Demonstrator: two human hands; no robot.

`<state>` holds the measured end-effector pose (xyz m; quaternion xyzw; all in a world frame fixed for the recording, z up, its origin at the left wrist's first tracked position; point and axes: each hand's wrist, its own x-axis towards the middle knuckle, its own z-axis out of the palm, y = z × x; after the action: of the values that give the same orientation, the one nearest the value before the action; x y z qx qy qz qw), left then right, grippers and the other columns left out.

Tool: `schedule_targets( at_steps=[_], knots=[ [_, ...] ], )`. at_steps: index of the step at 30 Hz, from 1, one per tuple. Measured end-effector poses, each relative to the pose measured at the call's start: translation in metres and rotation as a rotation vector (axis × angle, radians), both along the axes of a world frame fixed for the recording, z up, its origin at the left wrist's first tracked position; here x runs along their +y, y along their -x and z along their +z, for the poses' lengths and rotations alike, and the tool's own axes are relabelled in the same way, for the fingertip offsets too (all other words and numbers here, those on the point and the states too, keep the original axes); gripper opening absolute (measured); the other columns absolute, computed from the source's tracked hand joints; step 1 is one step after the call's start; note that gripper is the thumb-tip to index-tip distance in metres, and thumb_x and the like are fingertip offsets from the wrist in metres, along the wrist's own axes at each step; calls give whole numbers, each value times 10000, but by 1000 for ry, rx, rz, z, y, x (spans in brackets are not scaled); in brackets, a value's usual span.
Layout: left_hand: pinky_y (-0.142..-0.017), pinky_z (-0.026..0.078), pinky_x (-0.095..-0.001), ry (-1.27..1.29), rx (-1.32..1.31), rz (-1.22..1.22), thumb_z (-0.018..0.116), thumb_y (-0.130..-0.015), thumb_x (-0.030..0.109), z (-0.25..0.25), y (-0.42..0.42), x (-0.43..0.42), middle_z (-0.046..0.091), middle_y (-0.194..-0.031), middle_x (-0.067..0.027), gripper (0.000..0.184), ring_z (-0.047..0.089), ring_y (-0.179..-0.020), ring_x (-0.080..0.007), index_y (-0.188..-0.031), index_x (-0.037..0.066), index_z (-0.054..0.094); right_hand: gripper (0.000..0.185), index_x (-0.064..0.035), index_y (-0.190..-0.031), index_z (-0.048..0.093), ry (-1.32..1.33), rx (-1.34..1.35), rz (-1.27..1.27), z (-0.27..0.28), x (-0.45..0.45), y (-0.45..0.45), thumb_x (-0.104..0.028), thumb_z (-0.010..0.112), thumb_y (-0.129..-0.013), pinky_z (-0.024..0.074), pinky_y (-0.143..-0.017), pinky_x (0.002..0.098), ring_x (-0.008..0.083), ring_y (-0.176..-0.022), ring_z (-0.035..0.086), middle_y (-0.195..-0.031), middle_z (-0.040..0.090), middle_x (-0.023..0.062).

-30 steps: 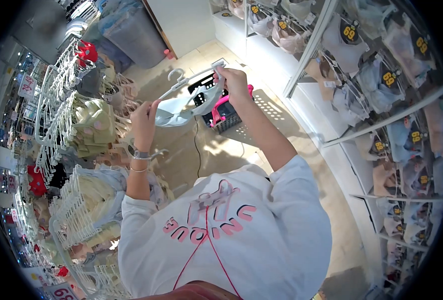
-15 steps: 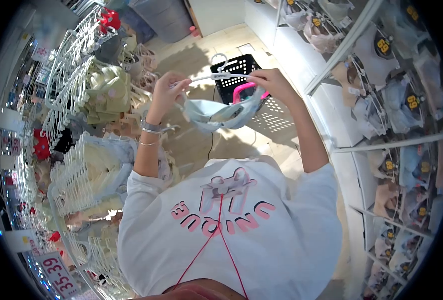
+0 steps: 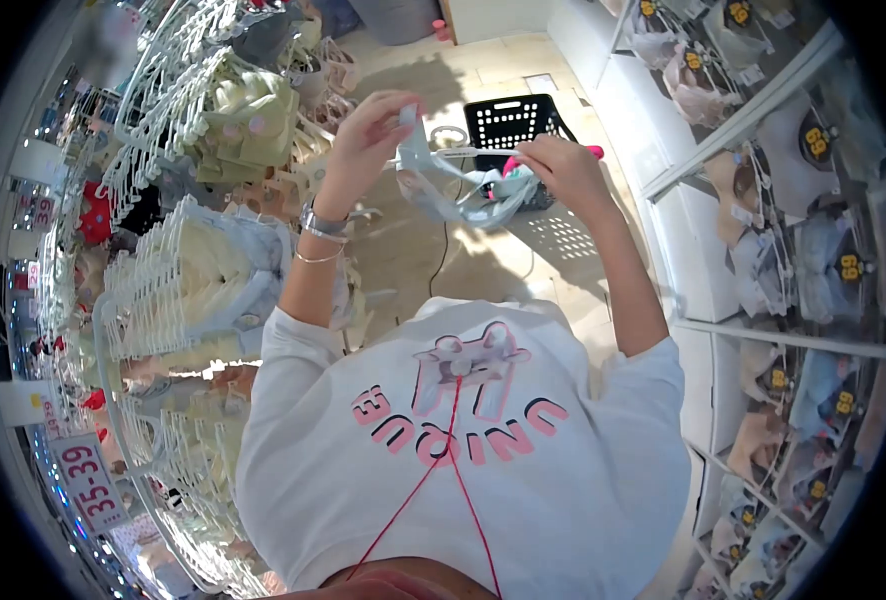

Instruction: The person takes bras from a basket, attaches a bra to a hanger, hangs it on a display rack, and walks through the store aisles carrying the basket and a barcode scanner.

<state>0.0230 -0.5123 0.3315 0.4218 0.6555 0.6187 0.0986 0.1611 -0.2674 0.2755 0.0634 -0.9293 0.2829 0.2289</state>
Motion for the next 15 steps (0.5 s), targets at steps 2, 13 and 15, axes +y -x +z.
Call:
schedule_targets(
  at_steps=[2,13,15],
  knots=[
    [-870,490,-233,122,170,48,571,-827,-82,7,11,-2,594,-1087,-65,340,575,-1025,-130,-1163,-31,561,125,-6,-894,651,136,6,51,4,-6,0,-108,629,-826,462,-629,322,243,-694,594,-771,611,95],
    [-692,497,-220,420,6,-157,681,-791,53,55,9,-24,693,-876,-41,127,631,-753,-89,-905,0,699,135,7,-920,645,183,102,116,28,-6,-21,-60,649,-803,459,-616,312,233,-679,598,-766,616,106],
    [-708,497,-237,404,132,-133,679,-791,57,56,0,-26,694,-888,-27,102,634,-771,-100,-884,23,704,139,5,-923,645,182,94,93,26,-3,-24,-62,651,-801,461,-617,315,239,-685,602,-772,619,109]
  ],
)
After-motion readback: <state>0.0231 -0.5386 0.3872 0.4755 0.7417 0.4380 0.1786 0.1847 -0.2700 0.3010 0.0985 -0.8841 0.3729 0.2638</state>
